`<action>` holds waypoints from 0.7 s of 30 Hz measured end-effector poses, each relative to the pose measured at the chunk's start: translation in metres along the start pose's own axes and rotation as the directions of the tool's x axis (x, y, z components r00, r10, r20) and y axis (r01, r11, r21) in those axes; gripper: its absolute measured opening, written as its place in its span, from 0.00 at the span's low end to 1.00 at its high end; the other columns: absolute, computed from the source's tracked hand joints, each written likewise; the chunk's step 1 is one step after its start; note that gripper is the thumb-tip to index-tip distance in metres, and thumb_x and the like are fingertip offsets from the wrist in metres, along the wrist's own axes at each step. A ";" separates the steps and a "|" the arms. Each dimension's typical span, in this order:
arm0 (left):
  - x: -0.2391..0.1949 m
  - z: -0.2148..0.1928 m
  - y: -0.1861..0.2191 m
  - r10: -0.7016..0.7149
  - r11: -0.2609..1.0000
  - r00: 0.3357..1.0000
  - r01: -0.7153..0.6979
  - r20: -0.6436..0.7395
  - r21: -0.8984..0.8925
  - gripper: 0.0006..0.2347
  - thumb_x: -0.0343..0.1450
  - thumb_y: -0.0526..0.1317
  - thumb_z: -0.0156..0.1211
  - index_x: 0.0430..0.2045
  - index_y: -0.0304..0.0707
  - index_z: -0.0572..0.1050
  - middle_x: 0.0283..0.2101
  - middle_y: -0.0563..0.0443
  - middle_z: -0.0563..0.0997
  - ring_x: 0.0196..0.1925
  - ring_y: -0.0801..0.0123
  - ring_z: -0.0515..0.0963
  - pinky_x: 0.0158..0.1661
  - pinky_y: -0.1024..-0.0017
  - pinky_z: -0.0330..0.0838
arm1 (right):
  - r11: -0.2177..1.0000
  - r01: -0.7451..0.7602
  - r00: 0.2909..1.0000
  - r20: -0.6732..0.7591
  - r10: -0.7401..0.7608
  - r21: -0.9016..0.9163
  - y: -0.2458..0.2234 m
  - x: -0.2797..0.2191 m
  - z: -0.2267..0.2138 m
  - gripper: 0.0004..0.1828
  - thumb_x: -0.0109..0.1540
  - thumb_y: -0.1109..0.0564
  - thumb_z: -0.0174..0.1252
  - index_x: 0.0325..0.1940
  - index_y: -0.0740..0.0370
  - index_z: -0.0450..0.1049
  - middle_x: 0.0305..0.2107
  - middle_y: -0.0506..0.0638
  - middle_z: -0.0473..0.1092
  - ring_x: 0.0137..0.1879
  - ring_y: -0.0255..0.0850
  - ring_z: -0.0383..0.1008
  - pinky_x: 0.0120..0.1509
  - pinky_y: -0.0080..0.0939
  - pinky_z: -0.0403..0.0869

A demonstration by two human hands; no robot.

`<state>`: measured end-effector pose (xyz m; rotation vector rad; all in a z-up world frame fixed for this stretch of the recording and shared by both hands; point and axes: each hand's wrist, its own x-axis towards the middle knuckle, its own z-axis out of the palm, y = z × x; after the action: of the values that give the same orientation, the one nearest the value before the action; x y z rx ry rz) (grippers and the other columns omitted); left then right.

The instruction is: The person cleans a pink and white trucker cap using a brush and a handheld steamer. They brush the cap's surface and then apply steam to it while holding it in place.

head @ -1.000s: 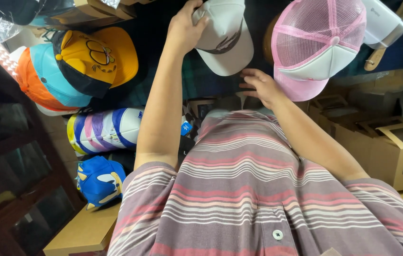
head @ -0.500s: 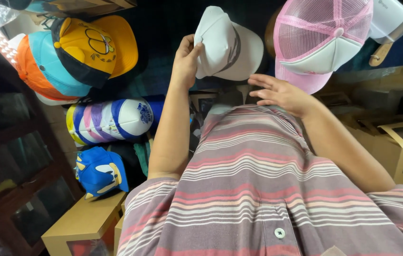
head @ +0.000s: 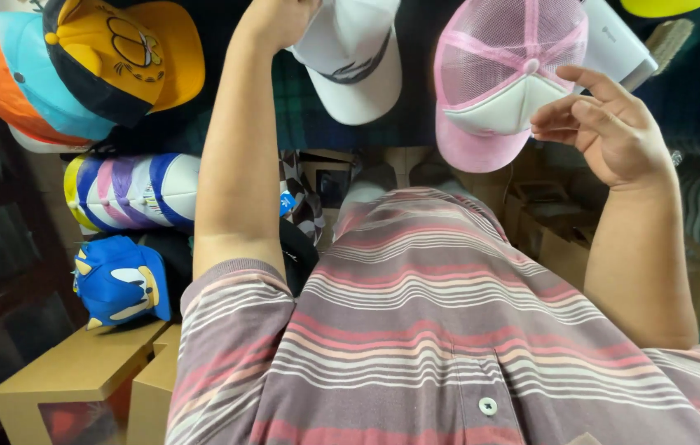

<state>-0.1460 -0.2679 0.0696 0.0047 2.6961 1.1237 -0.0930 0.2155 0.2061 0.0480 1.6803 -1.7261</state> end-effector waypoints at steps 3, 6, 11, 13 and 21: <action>0.004 -0.012 0.029 -0.111 0.989 0.979 0.092 0.170 0.120 0.14 0.80 0.39 0.46 0.61 0.46 0.70 0.53 0.45 0.77 0.44 0.56 0.77 0.39 0.63 0.73 | 1.000 0.002 1.000 -0.031 -0.002 -0.004 0.003 -0.006 -0.024 0.30 0.70 0.52 0.48 0.76 0.63 0.59 0.48 0.62 0.71 0.54 0.53 0.75 0.64 0.50 0.77; 0.002 -0.022 0.057 -0.171 0.972 0.949 0.117 0.267 0.205 0.18 0.79 0.35 0.39 0.63 0.51 0.71 0.61 0.45 0.73 0.50 0.51 0.73 0.45 0.58 0.70 | 0.999 -0.024 0.999 -0.038 0.026 0.048 0.022 -0.013 -0.052 0.26 0.72 0.55 0.47 0.74 0.64 0.60 0.50 0.64 0.71 0.54 0.55 0.76 0.62 0.50 0.77; -0.006 -0.038 0.078 -0.363 0.905 0.906 0.285 0.220 0.317 0.21 0.78 0.32 0.36 0.64 0.56 0.70 0.70 0.44 0.66 0.71 0.35 0.57 0.65 0.25 0.38 | 0.984 -0.157 0.983 -0.084 0.164 0.086 0.047 -0.020 -0.084 0.24 0.73 0.53 0.45 0.73 0.62 0.61 0.52 0.66 0.70 0.58 0.56 0.74 0.63 0.52 0.75; -0.005 -0.036 0.059 -0.329 0.868 0.929 0.227 0.169 0.442 0.22 0.79 0.31 0.36 0.65 0.59 0.71 0.69 0.49 0.67 0.67 0.38 0.60 0.59 0.38 0.51 | 0.970 -0.243 0.963 -0.113 0.243 0.021 0.046 -0.020 -0.090 0.26 0.72 0.53 0.43 0.74 0.64 0.58 0.54 0.63 0.69 0.58 0.53 0.72 0.63 0.52 0.74; -0.053 0.062 0.011 -0.407 0.913 0.660 0.325 -0.632 -0.247 0.13 0.74 0.37 0.52 0.53 0.44 0.74 0.52 0.52 0.80 0.52 0.61 0.80 0.52 0.63 0.73 | 0.959 -0.282 0.954 -0.095 0.283 0.020 0.057 -0.004 -0.107 0.22 0.72 0.54 0.45 0.71 0.62 0.62 0.53 0.59 0.71 0.57 0.50 0.74 0.62 0.49 0.75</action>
<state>-0.0826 -0.2208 0.0453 -1.1409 2.9752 1.3186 -0.1085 0.3180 0.1435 0.3643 1.6466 -1.5335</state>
